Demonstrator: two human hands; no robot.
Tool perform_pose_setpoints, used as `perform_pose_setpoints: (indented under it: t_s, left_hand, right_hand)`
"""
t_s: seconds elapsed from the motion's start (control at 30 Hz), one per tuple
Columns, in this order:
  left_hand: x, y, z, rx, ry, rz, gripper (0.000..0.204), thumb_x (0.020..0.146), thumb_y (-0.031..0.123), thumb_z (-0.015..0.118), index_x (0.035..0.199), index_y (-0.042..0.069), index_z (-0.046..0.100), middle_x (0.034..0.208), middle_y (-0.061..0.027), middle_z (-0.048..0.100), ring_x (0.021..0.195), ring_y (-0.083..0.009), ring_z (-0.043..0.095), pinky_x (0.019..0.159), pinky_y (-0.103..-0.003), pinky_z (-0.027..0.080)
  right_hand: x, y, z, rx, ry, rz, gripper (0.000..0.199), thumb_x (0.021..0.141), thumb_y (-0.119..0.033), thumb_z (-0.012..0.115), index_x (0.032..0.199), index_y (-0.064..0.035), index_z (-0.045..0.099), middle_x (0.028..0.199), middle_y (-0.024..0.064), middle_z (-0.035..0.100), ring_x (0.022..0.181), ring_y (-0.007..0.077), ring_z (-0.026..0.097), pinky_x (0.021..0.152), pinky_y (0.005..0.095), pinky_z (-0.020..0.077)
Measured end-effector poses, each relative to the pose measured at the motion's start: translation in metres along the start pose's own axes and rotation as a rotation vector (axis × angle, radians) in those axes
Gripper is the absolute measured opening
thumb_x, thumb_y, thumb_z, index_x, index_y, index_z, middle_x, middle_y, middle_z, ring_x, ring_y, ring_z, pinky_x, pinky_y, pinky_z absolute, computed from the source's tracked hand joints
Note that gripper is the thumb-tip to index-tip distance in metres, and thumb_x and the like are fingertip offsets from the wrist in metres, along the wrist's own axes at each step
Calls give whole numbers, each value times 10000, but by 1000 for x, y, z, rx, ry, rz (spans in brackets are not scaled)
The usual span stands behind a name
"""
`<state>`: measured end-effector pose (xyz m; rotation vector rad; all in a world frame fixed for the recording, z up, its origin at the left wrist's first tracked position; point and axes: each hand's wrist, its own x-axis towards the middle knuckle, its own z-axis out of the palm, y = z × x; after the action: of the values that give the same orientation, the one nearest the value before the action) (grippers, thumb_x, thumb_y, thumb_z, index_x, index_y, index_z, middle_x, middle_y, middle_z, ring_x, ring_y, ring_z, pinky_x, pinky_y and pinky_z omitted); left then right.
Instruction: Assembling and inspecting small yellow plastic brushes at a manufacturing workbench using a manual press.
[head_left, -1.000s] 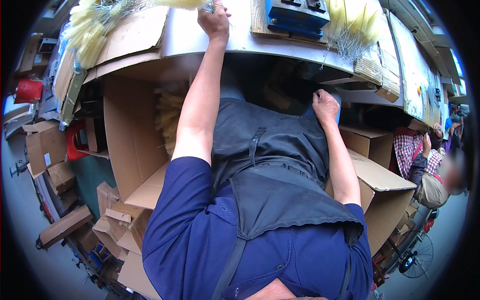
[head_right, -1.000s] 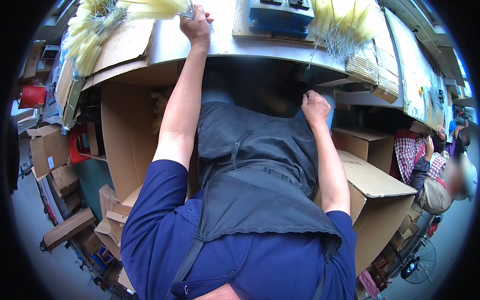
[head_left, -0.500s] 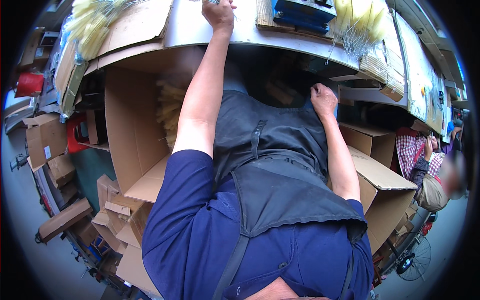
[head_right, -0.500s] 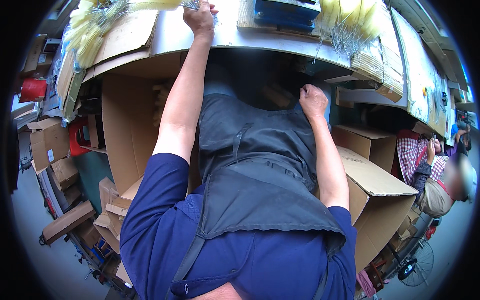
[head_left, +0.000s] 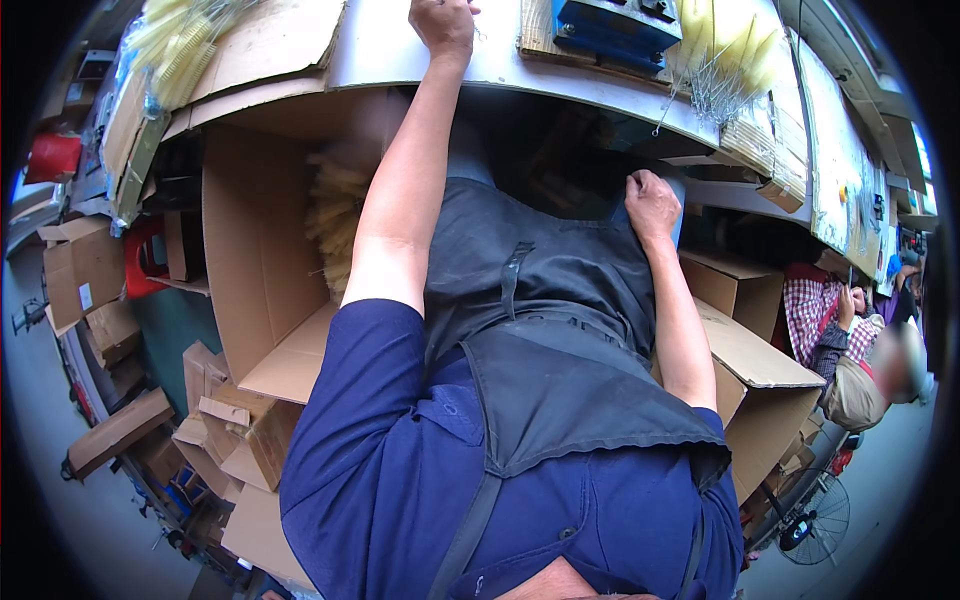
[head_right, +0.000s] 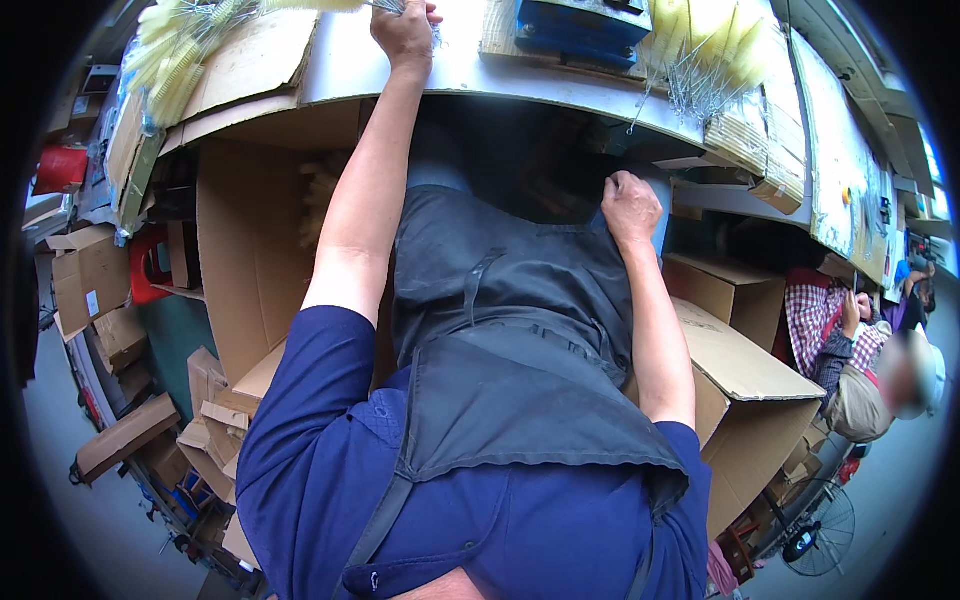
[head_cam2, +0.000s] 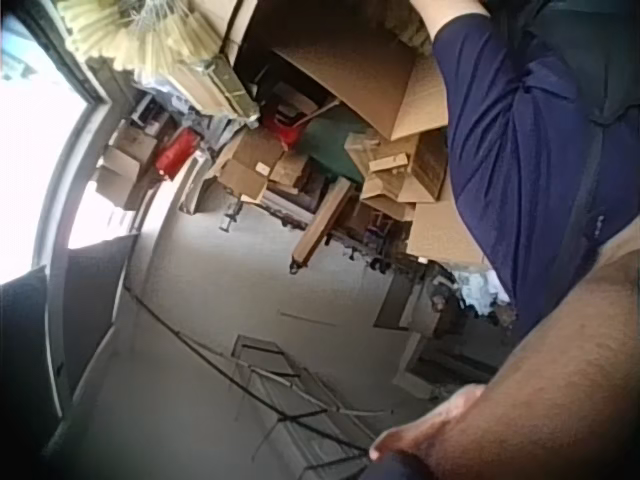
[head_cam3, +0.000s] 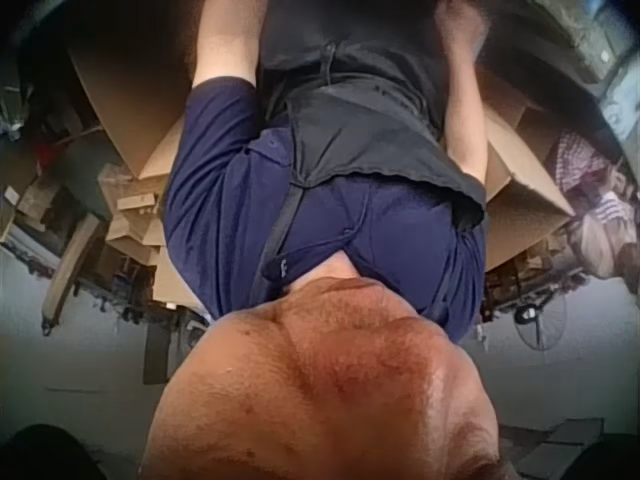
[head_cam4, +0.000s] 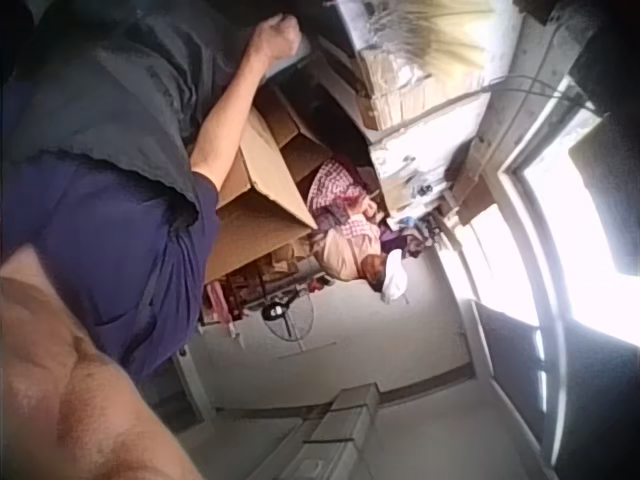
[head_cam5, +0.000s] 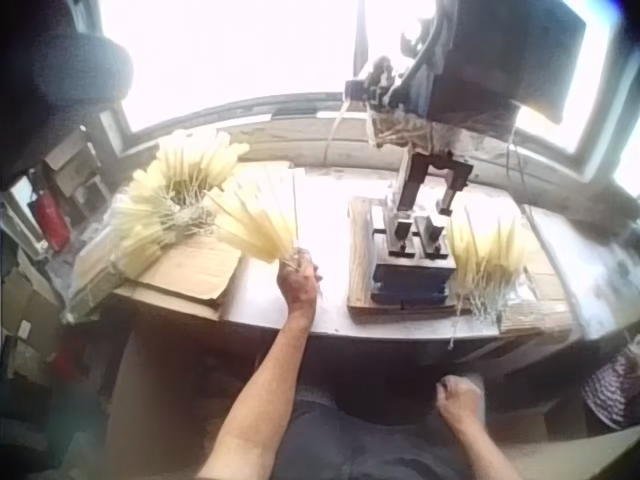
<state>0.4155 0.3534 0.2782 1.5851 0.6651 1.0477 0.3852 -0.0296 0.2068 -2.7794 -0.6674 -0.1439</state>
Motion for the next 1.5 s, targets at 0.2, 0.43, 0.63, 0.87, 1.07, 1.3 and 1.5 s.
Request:
perform_pose_setpoints:
  t_s: [0.2,0.43,0.63,0.87,1.07,1.3,1.5]
  left_hand:
    - [-6,-2,-1,-50,-47,3,171,1018,195,522,988,30,553,718,-74,638,561,-146,636,552,-274,561]
    - [-3,3,-4,-54,-26,-3,252,1029,252,493,1066,5,528,762,-94,684,555,-146,660,549,-259,565]
    - [-7,3,-5,-66,-46,-145,227,1020,214,500,1106,7,537,788,-93,664,549,-139,620,536,-267,527]
    - [-42,45,-23,-283,-78,-140,246,1020,170,506,1167,-27,521,748,-102,656,494,-111,563,487,-248,480]
    - [-145,90,-50,-458,-314,-312,247,1030,148,507,1207,-24,510,750,-89,647,504,-111,550,498,-241,466]
    - [-223,113,-57,-305,-598,-467,203,1005,201,580,962,7,624,722,-47,640,524,-101,569,477,-243,441]
    - [-248,120,-58,-319,-626,-418,194,987,195,613,906,20,632,719,-38,637,572,-107,595,517,-243,461]
  right_hand:
    - [-1,2,4,88,30,17,124,840,-231,675,819,-111,700,823,86,696,829,301,665,720,425,527]
    - [12,-5,19,113,17,-50,132,829,-230,674,816,-99,675,800,113,680,805,326,657,702,461,523]
    - [1,-2,23,197,55,25,129,823,-226,678,799,-100,691,797,116,690,805,325,668,705,461,530]
    - [26,-39,-9,785,146,192,140,879,-176,699,880,-36,706,719,80,668,667,168,652,623,314,504]
    - [51,-119,-86,1202,135,100,154,958,-173,660,965,-23,691,743,-21,622,605,31,521,544,194,430]
    - [63,-142,-101,1140,-165,76,430,893,-376,686,1037,29,680,922,194,718,855,260,709,759,351,532]
    - [45,-136,-92,1354,3,142,351,951,-302,602,1061,27,660,861,153,706,792,208,664,750,362,524]
